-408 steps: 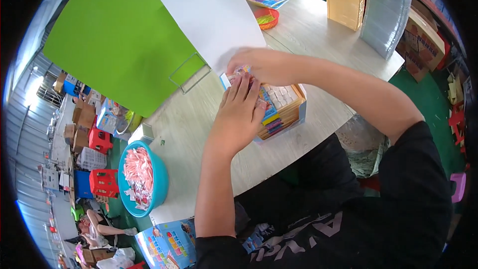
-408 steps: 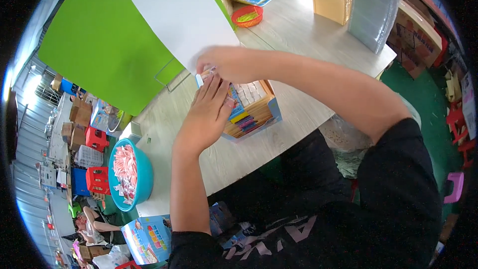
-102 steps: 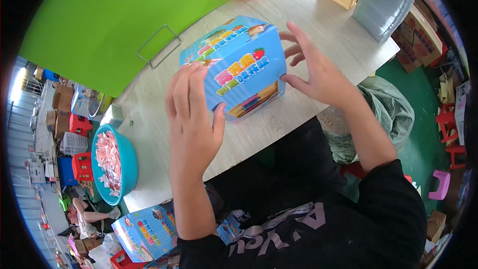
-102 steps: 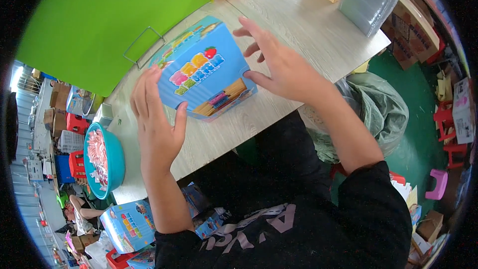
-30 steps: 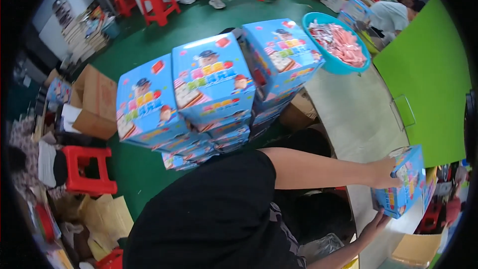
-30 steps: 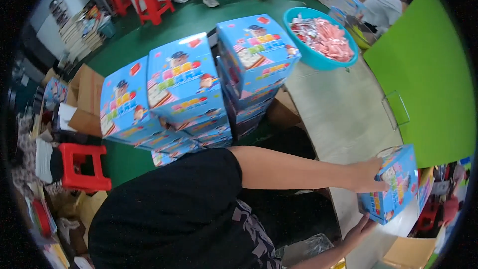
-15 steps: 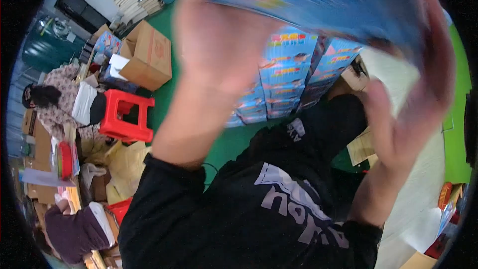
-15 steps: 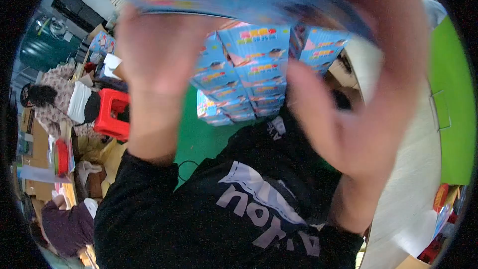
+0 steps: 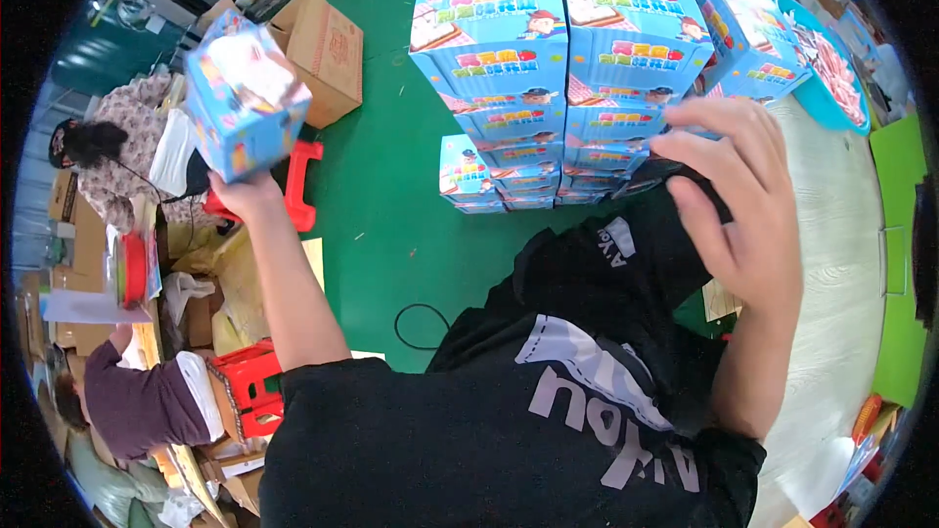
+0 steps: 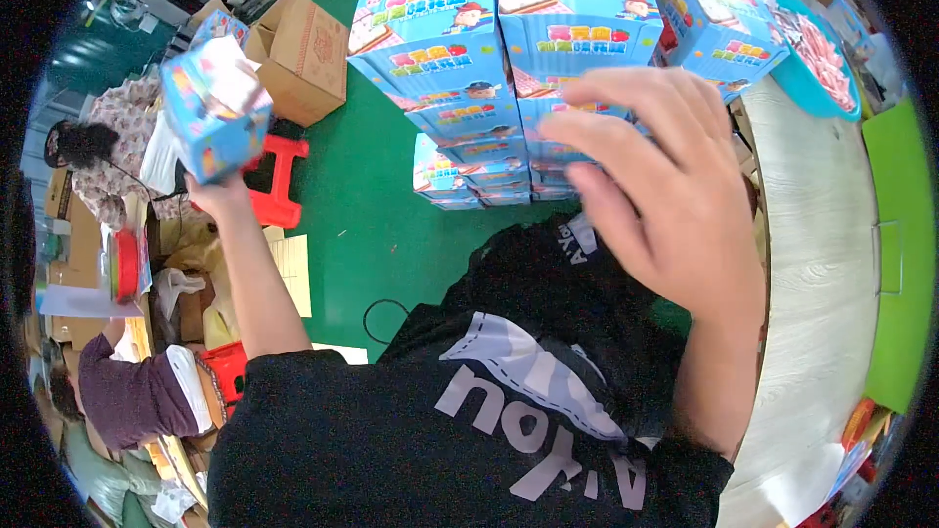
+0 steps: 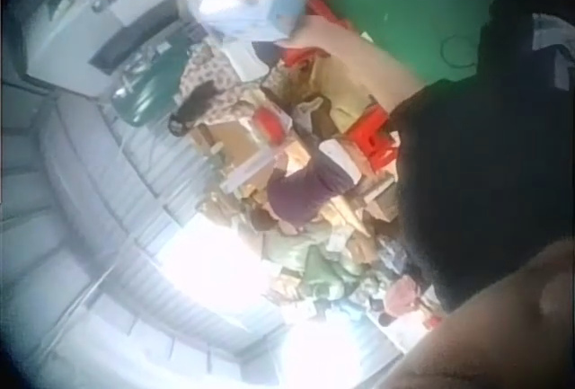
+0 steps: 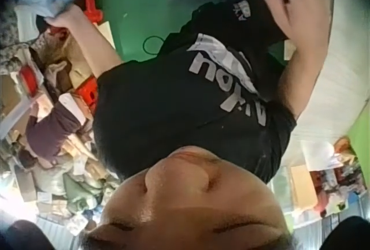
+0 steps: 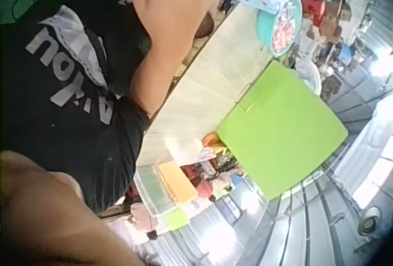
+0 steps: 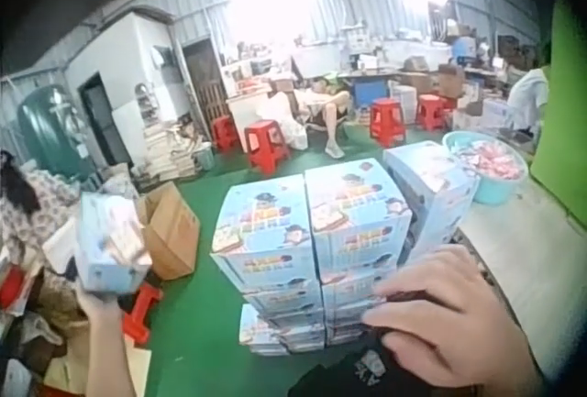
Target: Assembling cardboard product boxes and filling them with small pre-packaged items.
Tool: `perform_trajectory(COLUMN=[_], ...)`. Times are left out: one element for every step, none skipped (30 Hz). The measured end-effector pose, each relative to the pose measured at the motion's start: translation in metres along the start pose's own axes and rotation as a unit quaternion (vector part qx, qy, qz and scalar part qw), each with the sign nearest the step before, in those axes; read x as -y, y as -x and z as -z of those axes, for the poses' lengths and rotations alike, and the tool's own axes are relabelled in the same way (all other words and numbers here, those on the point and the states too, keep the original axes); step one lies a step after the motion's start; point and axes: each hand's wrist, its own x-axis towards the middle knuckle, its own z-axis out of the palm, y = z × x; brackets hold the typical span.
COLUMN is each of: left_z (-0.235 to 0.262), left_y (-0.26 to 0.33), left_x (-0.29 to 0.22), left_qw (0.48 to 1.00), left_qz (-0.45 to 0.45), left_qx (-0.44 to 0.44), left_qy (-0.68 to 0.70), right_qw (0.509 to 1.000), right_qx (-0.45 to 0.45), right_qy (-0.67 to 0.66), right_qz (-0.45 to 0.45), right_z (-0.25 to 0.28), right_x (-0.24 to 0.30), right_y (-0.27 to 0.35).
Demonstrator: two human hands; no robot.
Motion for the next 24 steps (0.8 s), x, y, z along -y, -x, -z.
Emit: perform_trajectory(left_z=[0.027,0.062,0.095,0.131,0.156,0.164,0.175,0.179,0.189,0.196,0.192,0.196,0.206,0.209,0.207,0.205,0.21,0.216,0.222,0.22,0.223,0.25,0.253,0.247], left_y=[-0.006,-0.012,-0.014,-0.015,-0.01,0.006,0.024,0.035,0.044,0.049,0.06,0.066,0.073,0.079,0.07,0.062,0.064,0.058,0.054,0.056,0.051,0.05,0.052,0.057], left_x=[0.025,0.043,0.062,0.075,0.092,0.114,0.131,0.145,0.152,0.16,0.171,0.183,0.191,0.201,0.208,0.217,0.226,0.232,0.237,0.241,0.239,0.246,0.248,0.247], left_qw=[1.0,0.999,0.999,0.998,0.996,0.992,0.986,0.982,0.977,0.964,0.963,0.96,0.957,0.952,0.945,0.938,0.933,0.929,0.926,0.926,0.929,0.936,0.933,0.934], left_qz=[0.008,0.02,0.036,0.046,0.062,0.084,0.106,0.121,0.133,0.181,0.205,0.229,0.249,0.259,0.281,0.303,0.31,0.322,0.333,0.332,0.325,0.321,0.325,0.313], left_qx=[-0.013,-0.017,-0.022,-0.037,-0.053,-0.086,-0.122,-0.13,-0.143,-0.181,-0.167,-0.155,-0.146,-0.163,-0.166,-0.167,-0.182,-0.181,-0.179,-0.174,-0.169,-0.131,-0.139,-0.098], left_qy=[-0.014,-0.02,-0.021,-0.025,-0.023,-0.031,-0.042,-0.059,-0.082,-0.07,-0.049,-0.043,-0.039,-0.029,-0.013,0.002,0.003,-0.007,-0.018,-0.029,-0.042,-0.069,-0.073,-0.141], right_qw=[1.0,0.999,1.0,0.998,0.995,0.993,0.99,0.988,0.986,0.98,0.972,0.973,0.961,0.945,0.946,0.936,0.925,0.914,0.911,0.913,0.916,0.889,0.888,0.877], right_qx=[0.006,-0.027,-0.023,-0.027,-0.027,-0.015,-0.001,0.009,0.021,0.035,0.051,0.07,0.064,0.058,0.073,0.044,0.018,0.004,0.018,0.027,0.032,-0.009,0.001,0.001], right_qy=[-0.01,-0.013,-0.004,-0.034,-0.056,-0.064,-0.076,-0.068,-0.066,-0.062,-0.05,-0.034,-0.038,-0.041,-0.035,-0.057,-0.08,-0.092,-0.093,-0.094,-0.101,-0.152,-0.152,-0.123], right_qz=[-0.027,-0.018,-0.016,-0.048,-0.08,-0.101,-0.121,-0.138,-0.154,-0.187,-0.225,-0.217,-0.267,-0.318,-0.315,-0.343,-0.371,-0.395,-0.401,-0.396,-0.388,-0.432,-0.435,-0.465], right_z=[0.004,-0.001,-0.003,-0.005,-0.007,-0.007,-0.009,-0.008,-0.011,-0.011,-0.008,-0.005,-0.005,-0.007,-0.016,-0.026,-0.031,-0.043,-0.053,-0.066,-0.081,-0.094,-0.101,-0.104], right_x=[-0.005,-0.01,-0.014,-0.015,-0.016,-0.019,-0.02,-0.024,-0.028,-0.029,-0.028,-0.027,-0.028,-0.028,-0.023,-0.018,-0.014,-0.009,-0.006,-0.002,0.0,0.002,-0.004,-0.009], right_y=[-0.001,-0.003,-0.004,-0.003,-0.002,0.001,0.005,0.009,0.014,0.016,0.017,0.018,0.022,0.023,0.018,0.014,0.015,0.01,0.005,-0.003,-0.011,-0.001,0.008,0.018])
